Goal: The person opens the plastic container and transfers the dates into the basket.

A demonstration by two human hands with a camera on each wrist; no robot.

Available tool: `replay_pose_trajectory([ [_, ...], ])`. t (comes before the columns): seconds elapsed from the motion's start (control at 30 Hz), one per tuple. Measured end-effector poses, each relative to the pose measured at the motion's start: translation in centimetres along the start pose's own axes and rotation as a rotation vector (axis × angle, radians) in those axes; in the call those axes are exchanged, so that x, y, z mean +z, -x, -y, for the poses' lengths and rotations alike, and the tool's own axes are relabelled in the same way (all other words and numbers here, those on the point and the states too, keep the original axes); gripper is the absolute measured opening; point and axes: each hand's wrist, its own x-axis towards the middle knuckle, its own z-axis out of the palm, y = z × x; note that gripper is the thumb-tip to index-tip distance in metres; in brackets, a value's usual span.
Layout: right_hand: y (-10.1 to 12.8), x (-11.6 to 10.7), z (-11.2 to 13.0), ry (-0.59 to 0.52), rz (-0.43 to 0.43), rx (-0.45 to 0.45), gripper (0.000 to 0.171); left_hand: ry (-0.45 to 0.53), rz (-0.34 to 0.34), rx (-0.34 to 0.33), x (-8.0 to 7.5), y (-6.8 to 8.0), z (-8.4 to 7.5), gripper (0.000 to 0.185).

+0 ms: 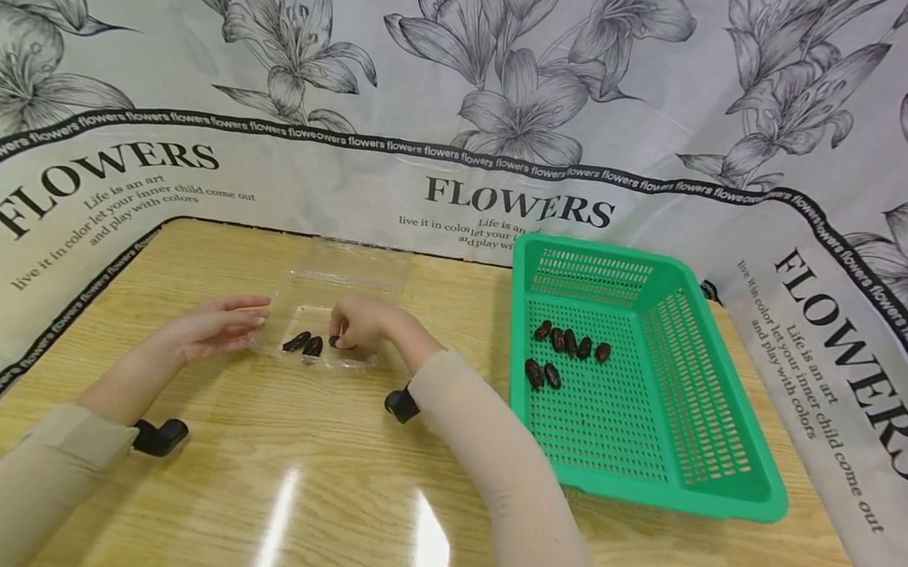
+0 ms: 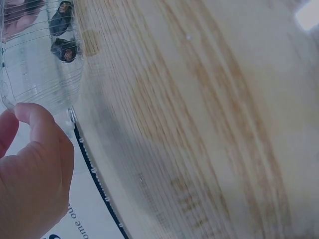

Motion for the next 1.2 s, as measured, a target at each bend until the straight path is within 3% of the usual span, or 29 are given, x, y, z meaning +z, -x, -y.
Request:
replay_pose_trajectory([
  [0.33, 0.4, -0.7, 0.2, -0.266, -0.085, -0.015, 0.017, 0.0, 0.003, 0.001, 0.0, 0.1, -0.2, 0.061],
  [0.53, 1.2, -1.6, 0.6, -0.411, -0.098, 0.035, 0.022, 0.002, 0.007, -0.001, 0.1, 0.1, -0.2, 0.061],
  [0.87, 3.0, -3.1, 1.2, -0.538, -0.144, 0.021, 0.022, -0.006, 0.008, -0.004, 0.0, 0.1, -0.1, 0.063],
  [1.2, 6.1, -4.7, 1.4, -0.642, -0.18, -0.005, 0.028, -0.026, -0.007, -0.01, -0.1, 0.1, 0.0, 0.062],
])
